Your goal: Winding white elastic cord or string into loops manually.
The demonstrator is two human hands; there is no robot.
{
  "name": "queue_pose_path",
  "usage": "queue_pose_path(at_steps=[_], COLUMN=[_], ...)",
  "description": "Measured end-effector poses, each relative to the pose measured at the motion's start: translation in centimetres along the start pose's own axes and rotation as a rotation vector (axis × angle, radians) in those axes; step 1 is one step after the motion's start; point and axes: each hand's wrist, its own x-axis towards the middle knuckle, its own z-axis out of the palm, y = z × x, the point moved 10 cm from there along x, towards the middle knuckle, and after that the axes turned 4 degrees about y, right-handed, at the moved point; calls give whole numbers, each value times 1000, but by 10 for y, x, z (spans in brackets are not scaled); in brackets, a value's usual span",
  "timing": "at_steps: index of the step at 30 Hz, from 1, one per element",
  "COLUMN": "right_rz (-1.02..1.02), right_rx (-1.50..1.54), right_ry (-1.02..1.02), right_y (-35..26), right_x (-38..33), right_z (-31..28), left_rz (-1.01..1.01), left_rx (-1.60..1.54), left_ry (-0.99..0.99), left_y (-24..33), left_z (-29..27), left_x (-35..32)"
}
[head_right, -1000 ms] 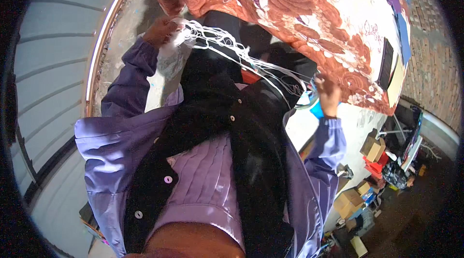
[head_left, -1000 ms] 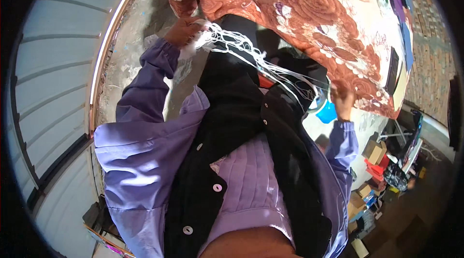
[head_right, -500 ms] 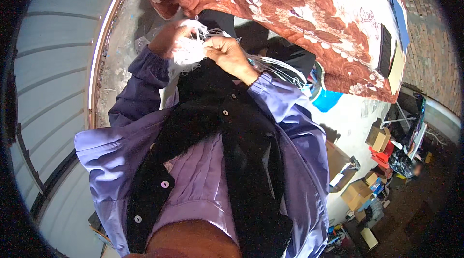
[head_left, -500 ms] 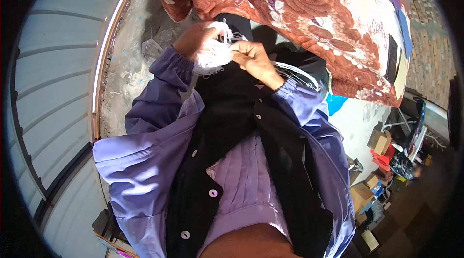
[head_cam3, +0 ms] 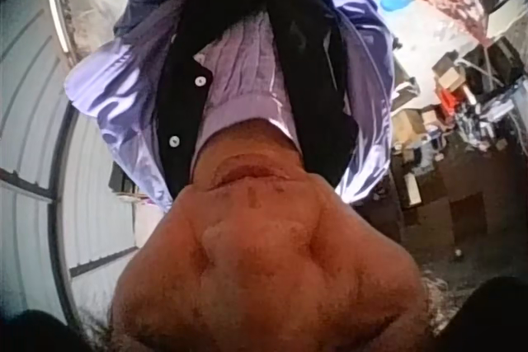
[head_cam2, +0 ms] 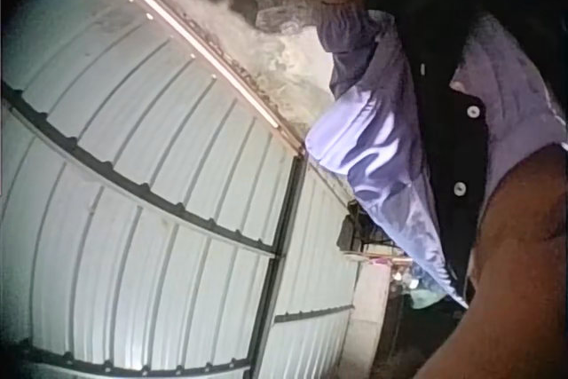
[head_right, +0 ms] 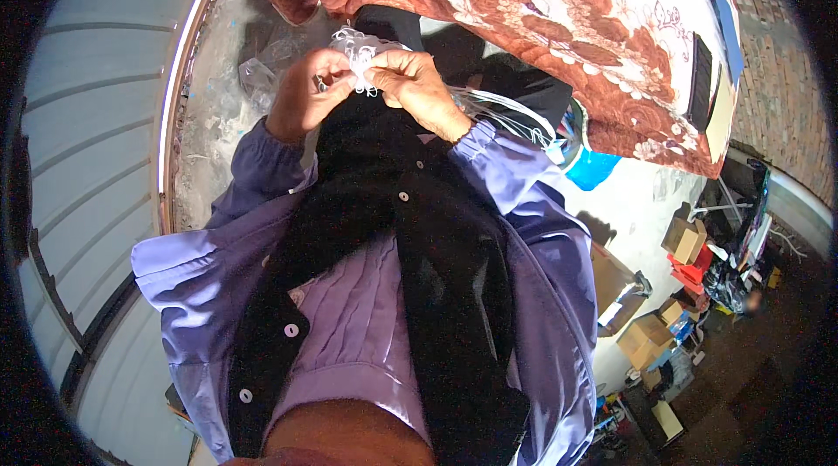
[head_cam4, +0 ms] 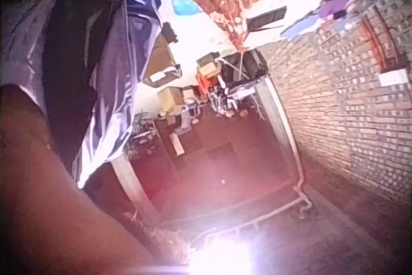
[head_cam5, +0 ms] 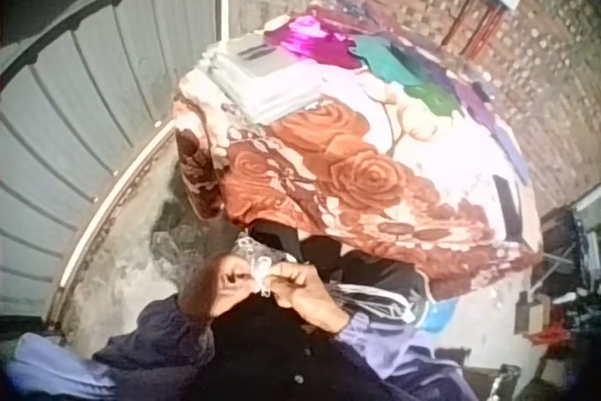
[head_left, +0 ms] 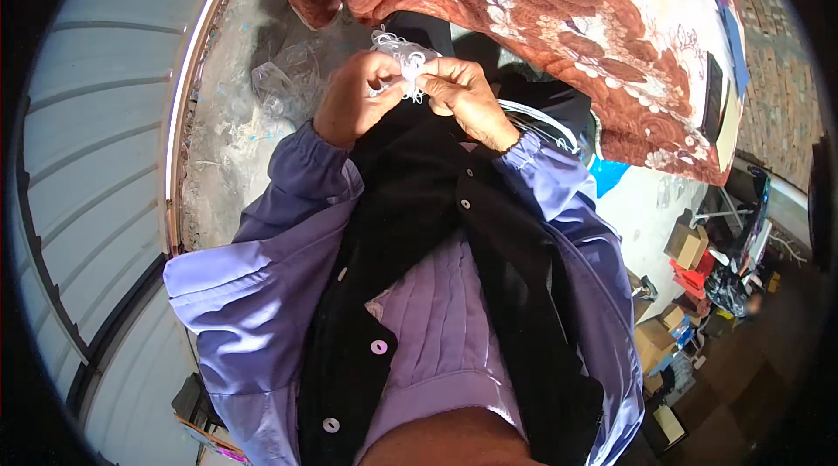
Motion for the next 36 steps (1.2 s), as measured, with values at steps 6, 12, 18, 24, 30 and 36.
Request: queue_pose_path(at_steps=[6,12,18,24,30,36], right_rz=[-26,-292,-547,-577,-451,-362], right_rx=[11,-342,-725,-805,-731,-389], right_ry=[74,293,499,433,649,1034], right_y=[-1,-33,-66,-80,-79,-66], right_x=[-1,-2,-27,-46,-94,-190], right_z=[-7,-27,-38,-92,-204,-318], left_rz=[-110,-49,-52,-51,224,279], left_rx=[14,-90,-100,142,298,185], left_ry=[10,68,94,182,162,110], left_y=[-15,-5,2,5,14,-6], left_z=[6,-7,-6,-34,-28,-4], left_x=[-2,-4,-2,-1,-4,-12])
